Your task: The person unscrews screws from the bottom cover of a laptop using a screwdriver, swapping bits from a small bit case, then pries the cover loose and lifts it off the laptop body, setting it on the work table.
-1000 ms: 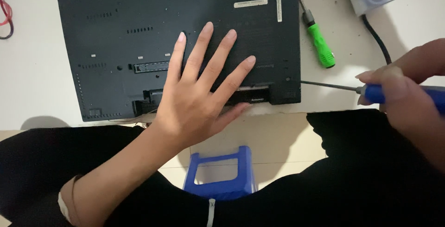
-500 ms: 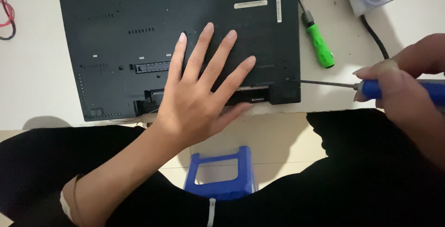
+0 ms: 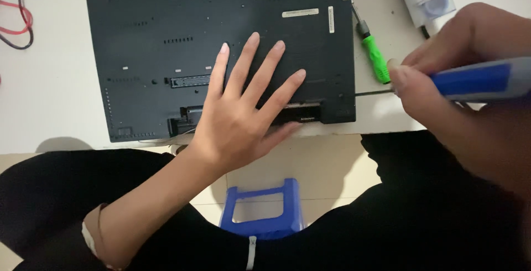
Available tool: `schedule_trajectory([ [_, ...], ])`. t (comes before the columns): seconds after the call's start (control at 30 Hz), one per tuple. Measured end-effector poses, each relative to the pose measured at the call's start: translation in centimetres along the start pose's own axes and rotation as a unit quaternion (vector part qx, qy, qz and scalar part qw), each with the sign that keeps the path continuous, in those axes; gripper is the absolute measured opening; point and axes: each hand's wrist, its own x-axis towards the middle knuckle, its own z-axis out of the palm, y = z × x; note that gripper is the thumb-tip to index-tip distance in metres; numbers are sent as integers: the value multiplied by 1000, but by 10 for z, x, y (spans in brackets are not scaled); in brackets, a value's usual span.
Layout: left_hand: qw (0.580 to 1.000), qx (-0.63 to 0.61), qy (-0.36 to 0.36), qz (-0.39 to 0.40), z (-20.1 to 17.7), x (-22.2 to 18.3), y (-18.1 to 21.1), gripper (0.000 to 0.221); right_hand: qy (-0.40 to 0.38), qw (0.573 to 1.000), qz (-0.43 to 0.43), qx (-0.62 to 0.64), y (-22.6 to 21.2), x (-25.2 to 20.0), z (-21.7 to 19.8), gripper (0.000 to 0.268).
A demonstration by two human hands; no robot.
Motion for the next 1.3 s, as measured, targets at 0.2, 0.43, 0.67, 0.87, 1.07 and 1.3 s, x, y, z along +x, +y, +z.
schedule_trajectory([
  [0.2, 1000, -13, 23, 5, -3, -3, 1, 61, 4, 999, -42, 9, -10, 4, -4, 24],
  [0.43, 998, -29, 53, 4, -6, -5, 3, 56, 11, 995, -98, 12, -15, 12, -7, 31],
  [0.67, 999, -24, 48, 9, -7, -5, 3, 57, 125, 991, 15, 32, 3, -3, 13, 38],
  [0.87, 998, -21, 56, 12, -8, -4, 5, 55, 244, 959, 54, -132, 12, -19, 29, 78],
  [1.07, 994, -92, 61, -15, -10, -2, 6, 50, 241, 937, -155, -199, 7, -16, 15, 57],
  [1.3, 975, -209, 49, -65, -26, 10, 8, 40, 117, 971, -182, -105, -10, -3, 0, 40],
])
